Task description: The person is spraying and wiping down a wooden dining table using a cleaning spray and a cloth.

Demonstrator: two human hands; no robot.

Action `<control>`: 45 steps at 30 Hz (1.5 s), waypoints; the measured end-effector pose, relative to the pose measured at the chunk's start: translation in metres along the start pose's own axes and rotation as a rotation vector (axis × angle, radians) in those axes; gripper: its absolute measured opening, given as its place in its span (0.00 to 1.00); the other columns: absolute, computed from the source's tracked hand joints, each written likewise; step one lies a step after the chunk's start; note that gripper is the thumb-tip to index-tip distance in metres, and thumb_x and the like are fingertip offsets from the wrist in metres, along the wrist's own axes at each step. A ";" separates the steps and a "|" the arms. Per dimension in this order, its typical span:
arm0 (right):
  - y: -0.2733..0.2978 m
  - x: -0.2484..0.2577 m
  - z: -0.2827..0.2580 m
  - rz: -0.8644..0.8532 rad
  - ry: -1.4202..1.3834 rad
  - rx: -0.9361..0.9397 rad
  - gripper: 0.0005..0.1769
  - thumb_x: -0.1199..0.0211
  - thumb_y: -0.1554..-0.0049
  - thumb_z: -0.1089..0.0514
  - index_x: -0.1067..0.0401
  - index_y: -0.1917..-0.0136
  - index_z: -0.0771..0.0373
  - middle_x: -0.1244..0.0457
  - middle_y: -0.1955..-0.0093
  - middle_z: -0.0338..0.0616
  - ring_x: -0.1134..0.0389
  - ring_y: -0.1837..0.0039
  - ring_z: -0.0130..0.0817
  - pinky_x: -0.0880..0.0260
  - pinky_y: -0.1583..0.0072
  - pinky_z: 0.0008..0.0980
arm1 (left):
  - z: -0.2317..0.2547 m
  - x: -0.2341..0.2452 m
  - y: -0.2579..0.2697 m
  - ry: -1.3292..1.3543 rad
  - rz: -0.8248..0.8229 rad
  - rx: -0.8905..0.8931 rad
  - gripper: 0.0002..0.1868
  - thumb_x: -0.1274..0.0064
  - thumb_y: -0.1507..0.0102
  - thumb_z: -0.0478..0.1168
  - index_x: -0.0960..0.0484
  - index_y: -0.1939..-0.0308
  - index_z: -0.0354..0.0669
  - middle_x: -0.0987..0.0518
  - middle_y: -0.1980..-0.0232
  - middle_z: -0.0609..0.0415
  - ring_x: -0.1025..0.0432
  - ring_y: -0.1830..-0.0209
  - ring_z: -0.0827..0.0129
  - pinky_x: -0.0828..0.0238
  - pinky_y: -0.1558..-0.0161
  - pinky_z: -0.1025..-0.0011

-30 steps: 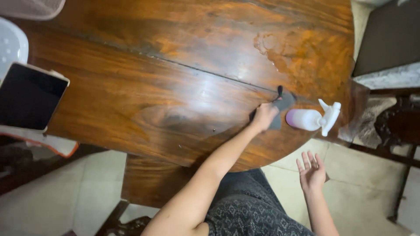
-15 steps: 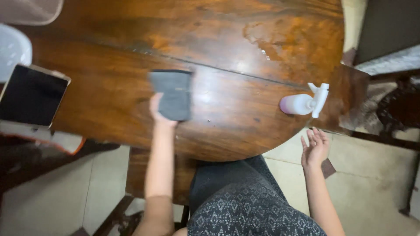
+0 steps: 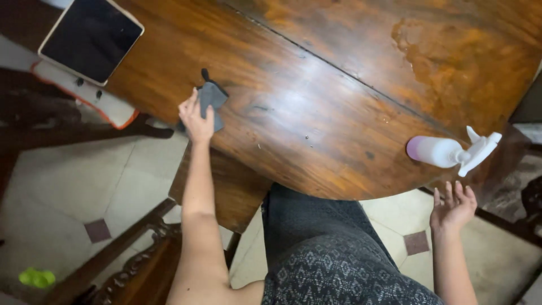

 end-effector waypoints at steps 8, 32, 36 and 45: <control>-0.018 -0.046 -0.042 -0.421 0.575 0.445 0.47 0.33 0.42 0.62 0.56 0.18 0.61 0.50 0.24 0.47 0.45 0.27 0.38 0.44 0.24 0.51 | 0.206 -0.084 0.165 0.107 -0.029 0.349 0.42 0.45 0.41 0.42 0.38 0.23 0.40 0.33 0.31 0.37 0.39 0.38 0.46 0.43 0.37 0.50; 0.162 -0.299 0.022 -1.412 1.290 0.661 0.32 0.33 0.55 0.47 0.27 0.36 0.51 0.30 0.44 0.49 0.27 0.45 0.49 0.27 0.43 0.45 | 0.093 -0.058 0.212 1.303 0.460 1.104 0.22 0.46 0.35 0.49 0.20 0.48 0.31 0.18 0.50 0.50 0.24 0.53 0.64 0.26 0.50 0.66; 0.221 -0.328 0.121 -1.502 1.201 0.619 0.38 0.34 0.54 0.46 0.33 0.30 0.51 0.32 0.40 0.55 0.30 0.41 0.56 0.30 0.40 0.50 | 0.038 -0.032 0.200 1.308 0.471 1.042 0.24 0.48 0.34 0.49 0.20 0.45 0.30 0.18 0.47 0.50 0.24 0.49 0.64 0.27 0.46 0.68; 0.243 -0.353 0.179 -1.075 1.458 0.450 0.36 0.34 0.56 0.42 0.30 0.35 0.52 0.31 0.46 0.61 0.29 0.44 0.58 0.30 0.42 0.53 | -0.009 -0.009 0.162 1.274 0.368 0.927 0.25 0.50 0.33 0.50 0.20 0.43 0.29 0.18 0.46 0.51 0.25 0.49 0.67 0.28 0.46 0.69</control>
Point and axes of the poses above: each hand's wrist, its own y-axis away from the middle knuckle, its own x-axis out of the back of the hand, z = x × y, the point moved 6 cm from there along -y, towards the middle knuckle
